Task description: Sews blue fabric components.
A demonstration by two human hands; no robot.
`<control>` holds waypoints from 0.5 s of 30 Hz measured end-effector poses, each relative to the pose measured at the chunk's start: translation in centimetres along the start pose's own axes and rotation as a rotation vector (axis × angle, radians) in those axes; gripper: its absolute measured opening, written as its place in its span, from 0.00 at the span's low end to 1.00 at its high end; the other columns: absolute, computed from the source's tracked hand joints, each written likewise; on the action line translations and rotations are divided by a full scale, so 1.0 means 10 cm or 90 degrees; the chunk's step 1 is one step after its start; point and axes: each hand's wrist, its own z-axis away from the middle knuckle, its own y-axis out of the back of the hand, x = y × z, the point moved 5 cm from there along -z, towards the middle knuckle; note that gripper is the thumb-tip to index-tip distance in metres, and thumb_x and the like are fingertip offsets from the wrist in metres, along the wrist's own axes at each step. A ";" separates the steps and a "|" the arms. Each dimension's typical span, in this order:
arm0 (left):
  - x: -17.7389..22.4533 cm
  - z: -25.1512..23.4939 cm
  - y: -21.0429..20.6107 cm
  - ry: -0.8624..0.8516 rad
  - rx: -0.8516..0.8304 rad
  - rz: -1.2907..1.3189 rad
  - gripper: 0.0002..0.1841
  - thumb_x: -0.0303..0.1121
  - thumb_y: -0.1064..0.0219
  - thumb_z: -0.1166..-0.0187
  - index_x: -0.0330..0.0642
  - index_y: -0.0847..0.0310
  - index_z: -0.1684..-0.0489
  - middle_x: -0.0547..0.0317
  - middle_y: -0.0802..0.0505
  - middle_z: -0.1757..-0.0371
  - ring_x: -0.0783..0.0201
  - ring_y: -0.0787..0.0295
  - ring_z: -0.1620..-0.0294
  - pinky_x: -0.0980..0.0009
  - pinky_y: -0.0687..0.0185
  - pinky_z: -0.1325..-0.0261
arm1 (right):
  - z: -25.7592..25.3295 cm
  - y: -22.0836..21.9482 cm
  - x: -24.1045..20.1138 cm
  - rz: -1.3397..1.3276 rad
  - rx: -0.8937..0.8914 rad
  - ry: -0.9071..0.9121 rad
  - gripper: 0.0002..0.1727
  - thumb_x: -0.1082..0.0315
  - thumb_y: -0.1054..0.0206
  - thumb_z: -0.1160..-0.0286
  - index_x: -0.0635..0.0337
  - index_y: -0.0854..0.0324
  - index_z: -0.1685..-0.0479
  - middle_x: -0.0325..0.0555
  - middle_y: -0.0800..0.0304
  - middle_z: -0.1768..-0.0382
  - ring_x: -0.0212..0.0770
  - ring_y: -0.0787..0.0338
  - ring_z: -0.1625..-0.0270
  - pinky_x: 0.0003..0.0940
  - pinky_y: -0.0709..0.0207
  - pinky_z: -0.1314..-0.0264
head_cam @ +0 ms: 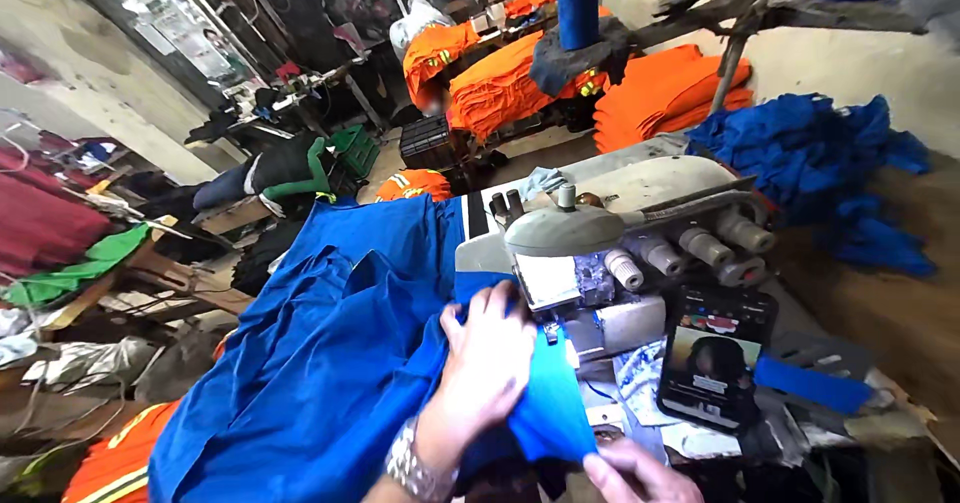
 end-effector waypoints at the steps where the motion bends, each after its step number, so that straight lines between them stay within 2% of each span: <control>1: -0.08 -0.13 0.00 0.008 -0.021 0.000 0.21 0.46 0.51 0.14 0.54 0.11 0.42 0.53 0.15 0.29 0.45 0.25 0.22 0.29 0.36 0.35 | -0.14 -0.05 -0.02 0.009 0.018 -0.010 0.05 0.73 0.29 0.26 0.67 0.10 0.61 0.40 0.08 0.69 0.27 0.12 0.76 0.25 0.13 0.74; 3: -0.24 -0.33 -0.02 0.026 -0.040 0.009 0.21 0.45 0.49 0.14 0.56 0.14 0.31 0.56 0.17 0.26 0.46 0.27 0.20 0.30 0.36 0.35 | -0.43 -0.15 -0.03 0.002 0.056 -0.038 0.05 0.71 0.29 0.25 0.63 0.10 0.65 0.37 0.09 0.75 0.27 0.15 0.82 0.25 0.17 0.81; 4: -0.31 -0.41 -0.04 0.047 -0.049 0.015 0.23 0.46 0.50 0.11 0.56 0.18 0.26 0.56 0.18 0.23 0.46 0.29 0.19 0.29 0.37 0.34 | -0.56 -0.20 -0.01 -0.011 0.084 -0.038 0.07 0.69 0.28 0.25 0.60 0.12 0.70 0.35 0.12 0.80 0.26 0.18 0.86 0.24 0.20 0.85; 6: -0.45 -0.52 -0.08 0.088 -0.028 0.021 0.24 0.47 0.51 0.09 0.52 0.21 0.21 0.53 0.19 0.21 0.43 0.29 0.19 0.27 0.39 0.33 | -0.74 -0.28 0.06 -0.054 0.137 -0.019 0.15 0.66 0.28 0.27 0.53 0.22 0.82 0.30 0.23 0.89 0.25 0.26 0.91 0.22 0.29 0.91; 7: -0.52 -0.56 -0.10 0.106 0.000 0.015 0.24 0.48 0.50 0.10 0.51 0.20 0.23 0.53 0.18 0.22 0.42 0.28 0.20 0.27 0.37 0.35 | -0.77 -0.30 0.09 -0.072 0.153 -0.011 0.17 0.67 0.28 0.28 0.51 0.25 0.85 0.29 0.26 0.90 0.24 0.29 0.92 0.22 0.32 0.91; 9: -0.71 -0.63 -0.09 0.157 0.046 0.013 0.23 0.50 0.46 0.11 0.49 0.16 0.28 0.49 0.15 0.28 0.40 0.22 0.27 0.28 0.33 0.41 | -0.73 -0.29 0.11 -0.062 0.161 -0.020 0.17 0.67 0.29 0.27 0.51 0.25 0.85 0.29 0.27 0.91 0.24 0.30 0.93 0.22 0.32 0.92; 11: -0.92 -0.62 0.00 0.219 0.086 0.057 0.16 0.45 0.38 0.13 0.45 0.09 0.45 0.46 0.09 0.43 0.41 0.13 0.42 0.33 0.27 0.45 | -0.61 -0.24 0.06 -0.035 0.144 -0.037 0.17 0.64 0.31 0.22 0.52 0.23 0.83 0.30 0.26 0.91 0.25 0.29 0.93 0.23 0.31 0.91; 12: -0.98 -0.53 0.09 0.235 0.113 0.097 0.14 0.40 0.37 0.14 0.42 0.09 0.51 0.46 0.08 0.48 0.43 0.11 0.47 0.36 0.23 0.45 | -0.54 -0.22 -0.03 -0.026 0.122 -0.026 0.16 0.65 0.32 0.20 0.52 0.22 0.81 0.29 0.25 0.91 0.24 0.28 0.92 0.23 0.29 0.90; 14: -0.94 -0.22 0.40 0.226 0.240 0.176 0.12 0.37 0.37 0.14 0.40 0.10 0.55 0.51 0.08 0.52 0.51 0.10 0.52 0.43 0.19 0.48 | -0.49 -0.25 -0.29 -0.051 0.048 0.066 0.11 0.65 0.30 0.20 0.52 0.15 0.73 0.27 0.16 0.82 0.21 0.22 0.86 0.20 0.23 0.85; 15: -0.87 -0.04 0.57 0.208 0.314 0.191 0.11 0.37 0.38 0.14 0.42 0.10 0.56 0.57 0.08 0.54 0.58 0.11 0.53 0.49 0.18 0.49 | -0.52 -0.31 -0.43 -0.070 0.001 0.131 0.07 0.66 0.30 0.19 0.55 0.11 0.64 0.30 0.10 0.73 0.21 0.19 0.82 0.20 0.20 0.81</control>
